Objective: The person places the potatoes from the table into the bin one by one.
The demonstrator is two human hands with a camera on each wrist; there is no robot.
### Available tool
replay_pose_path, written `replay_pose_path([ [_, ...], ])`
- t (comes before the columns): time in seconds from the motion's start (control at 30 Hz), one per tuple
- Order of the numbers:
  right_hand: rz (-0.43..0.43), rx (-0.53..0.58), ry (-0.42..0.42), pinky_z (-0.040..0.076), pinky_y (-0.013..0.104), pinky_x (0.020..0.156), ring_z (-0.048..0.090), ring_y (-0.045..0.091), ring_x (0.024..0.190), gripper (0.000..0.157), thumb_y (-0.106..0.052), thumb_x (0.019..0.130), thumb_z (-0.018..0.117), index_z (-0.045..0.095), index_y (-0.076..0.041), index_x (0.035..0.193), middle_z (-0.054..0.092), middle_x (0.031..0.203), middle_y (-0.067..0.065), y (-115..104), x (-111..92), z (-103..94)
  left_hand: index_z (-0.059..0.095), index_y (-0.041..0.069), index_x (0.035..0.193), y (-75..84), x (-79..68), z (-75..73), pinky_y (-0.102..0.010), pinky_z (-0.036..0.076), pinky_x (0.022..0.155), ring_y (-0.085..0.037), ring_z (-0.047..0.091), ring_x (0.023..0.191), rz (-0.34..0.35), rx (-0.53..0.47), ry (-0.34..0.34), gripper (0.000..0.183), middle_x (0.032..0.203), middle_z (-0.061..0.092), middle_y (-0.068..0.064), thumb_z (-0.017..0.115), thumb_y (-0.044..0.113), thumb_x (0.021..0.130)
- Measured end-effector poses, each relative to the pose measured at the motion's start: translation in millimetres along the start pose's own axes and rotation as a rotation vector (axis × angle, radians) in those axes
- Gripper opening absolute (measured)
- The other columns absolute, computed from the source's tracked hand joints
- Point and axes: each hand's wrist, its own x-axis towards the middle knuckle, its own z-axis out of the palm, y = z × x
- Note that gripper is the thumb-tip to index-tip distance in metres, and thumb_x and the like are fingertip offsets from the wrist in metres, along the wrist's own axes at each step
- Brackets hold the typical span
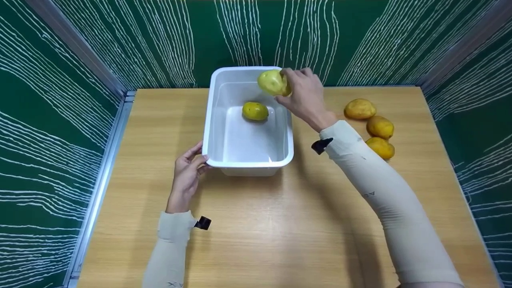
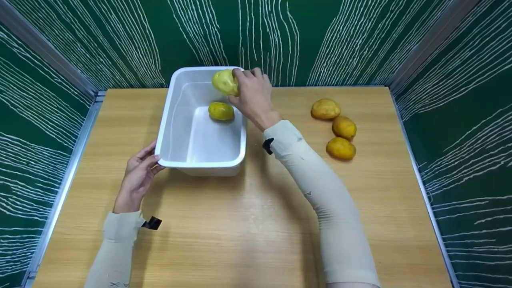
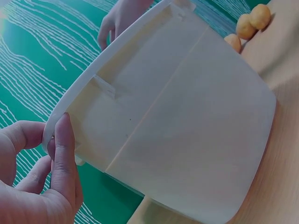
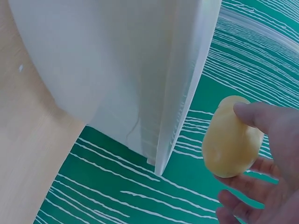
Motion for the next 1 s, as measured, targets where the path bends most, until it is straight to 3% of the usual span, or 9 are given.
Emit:
replay_pose_path([
  [0.7,0.060,-0.072,-0.243,0.049,0.051,0.103,0.051,0.036,0.119,0.068,-0.036,0.093,0.080,0.054,-0.007,0.149,0.067,0.135,0.018,-33,21,4.8,0.050,-0.013,0.148,-2.2,0.8,-0.6,-0.019,0.063,0.062,-0.014,0.069,0.077,0.020,-0.023,-0.004,0.054,0.111,0.062,-0.008,0.057,-0.017,0.094],
  [1.0,0.085,-0.044,-0.268,0.049,0.053,0.109,0.051,0.037,0.124,0.067,-0.035,0.093,0.081,0.055,-0.007,0.148,0.065,0.137,0.018,-38,25,10.5,0.050,-0.013,0.147,-3.2,1.0,-1.4,-0.021,0.065,0.064,-0.015,0.070,0.078,0.021,-0.028,0.003,0.055,0.112,0.062,-0.009,0.058,-0.017,0.093],
])
